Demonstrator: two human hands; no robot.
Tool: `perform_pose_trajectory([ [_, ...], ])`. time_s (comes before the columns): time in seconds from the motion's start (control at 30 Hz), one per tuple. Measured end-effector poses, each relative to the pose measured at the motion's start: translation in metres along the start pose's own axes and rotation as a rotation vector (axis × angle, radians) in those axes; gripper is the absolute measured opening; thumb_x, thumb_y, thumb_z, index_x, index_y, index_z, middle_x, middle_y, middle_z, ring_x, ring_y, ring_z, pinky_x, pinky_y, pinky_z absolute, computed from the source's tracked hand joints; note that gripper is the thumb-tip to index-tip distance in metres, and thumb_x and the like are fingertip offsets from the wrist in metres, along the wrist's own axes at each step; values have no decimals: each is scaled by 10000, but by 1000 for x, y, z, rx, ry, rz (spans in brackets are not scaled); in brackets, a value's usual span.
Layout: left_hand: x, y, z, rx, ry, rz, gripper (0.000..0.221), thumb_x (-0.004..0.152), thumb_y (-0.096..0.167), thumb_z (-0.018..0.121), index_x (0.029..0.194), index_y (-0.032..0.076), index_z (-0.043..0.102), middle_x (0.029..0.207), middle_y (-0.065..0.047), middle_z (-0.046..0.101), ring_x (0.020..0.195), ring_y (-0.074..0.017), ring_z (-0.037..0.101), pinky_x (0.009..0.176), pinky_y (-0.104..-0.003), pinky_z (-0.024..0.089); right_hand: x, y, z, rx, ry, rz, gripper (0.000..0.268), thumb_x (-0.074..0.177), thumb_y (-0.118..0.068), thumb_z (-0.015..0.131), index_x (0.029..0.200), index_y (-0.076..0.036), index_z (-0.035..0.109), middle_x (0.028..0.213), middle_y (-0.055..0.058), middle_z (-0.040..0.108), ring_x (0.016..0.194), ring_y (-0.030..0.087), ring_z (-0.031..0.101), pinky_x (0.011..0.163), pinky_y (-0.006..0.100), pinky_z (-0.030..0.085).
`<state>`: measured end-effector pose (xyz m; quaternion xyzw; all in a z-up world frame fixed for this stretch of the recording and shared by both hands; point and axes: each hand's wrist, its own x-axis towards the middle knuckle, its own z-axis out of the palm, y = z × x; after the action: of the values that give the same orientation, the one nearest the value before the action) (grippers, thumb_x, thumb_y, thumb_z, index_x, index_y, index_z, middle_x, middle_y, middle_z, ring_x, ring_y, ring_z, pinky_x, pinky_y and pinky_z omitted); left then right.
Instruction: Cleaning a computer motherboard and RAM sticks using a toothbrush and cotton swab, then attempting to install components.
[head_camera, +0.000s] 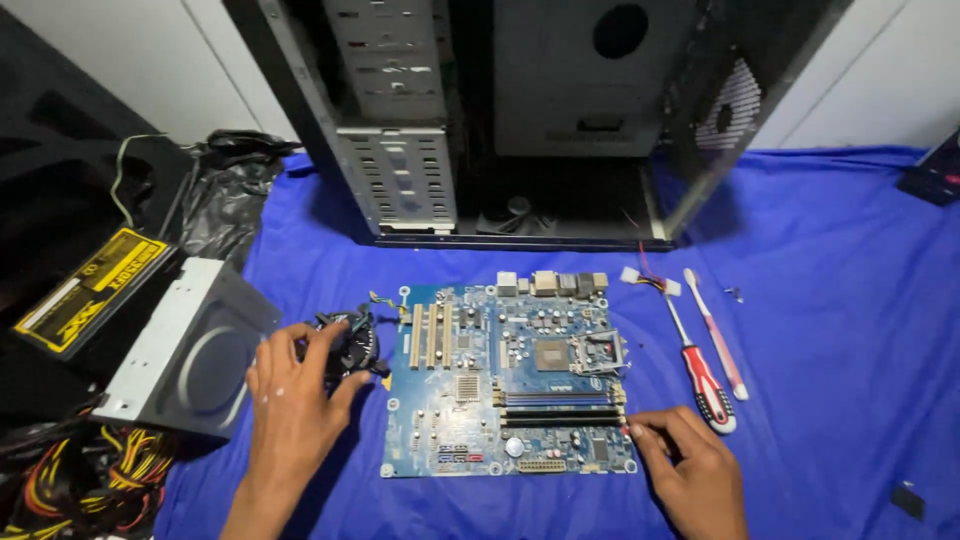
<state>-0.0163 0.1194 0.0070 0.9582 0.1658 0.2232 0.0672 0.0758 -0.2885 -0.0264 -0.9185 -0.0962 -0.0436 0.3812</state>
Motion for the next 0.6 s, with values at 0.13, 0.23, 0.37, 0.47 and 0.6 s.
perform_pose_trajectory([
  [0.13, -4, 10, 0, -198, -128, 46, 128, 854, 242, 745, 965, 179, 730, 984, -8, 701, 962, -279, 674, 848, -412, 528, -5, 0, -3, -11, 9, -80, 106, 889, -240, 713, 895, -226, 817, 829, -91, 750, 689, 93, 660, 714, 243, 497],
  [0.23, -13, 18, -1, 16, -464, -151, 146, 886, 341, 655, 914, 210, 714, 965, -65, 743, 950, -400, 697, 785, -576, 527, -5, 4, 2, 20, 55, -163, 89, 900, -207, 717, 912, -211, 806, 829, -94, 741, 670, 65, 642, 736, 202, 482],
  [0.37, -23, 29, 11, -17, -408, -126, 403, 912, 280, 607, 1315, 308, 613, 1130, -49, 670, 809, -476, 714, 661, -657, 552, -4, 3, 7, -81, 100, 0, 141, 931, -259, 728, 1039, -268, 819, 846, -95, 725, 682, 80, 594, 740, 227, 462],
  [0.47, -27, 36, 21, -77, -368, -126, 354, 947, 261, 565, 1293, 269, 642, 1060, -72, 608, 749, -493, 695, 595, -673, 528, -4, 1, 9, -131, 91, 21, 154, 951, -265, 725, 1070, -274, 822, 862, -89, 701, 720, 86, 603, 753, 233, 454],
  [0.6, -25, 41, 29, -63, -396, -150, 655, 886, 41, 565, 1504, 246, 494, 1115, -120, 552, 684, -504, 682, 578, -668, 519, -7, -6, 7, -136, 86, 29, 173, 955, -266, 722, 1097, -280, 820, 874, -83, 692, 740, 96, 606, 750, 247, 457],
])
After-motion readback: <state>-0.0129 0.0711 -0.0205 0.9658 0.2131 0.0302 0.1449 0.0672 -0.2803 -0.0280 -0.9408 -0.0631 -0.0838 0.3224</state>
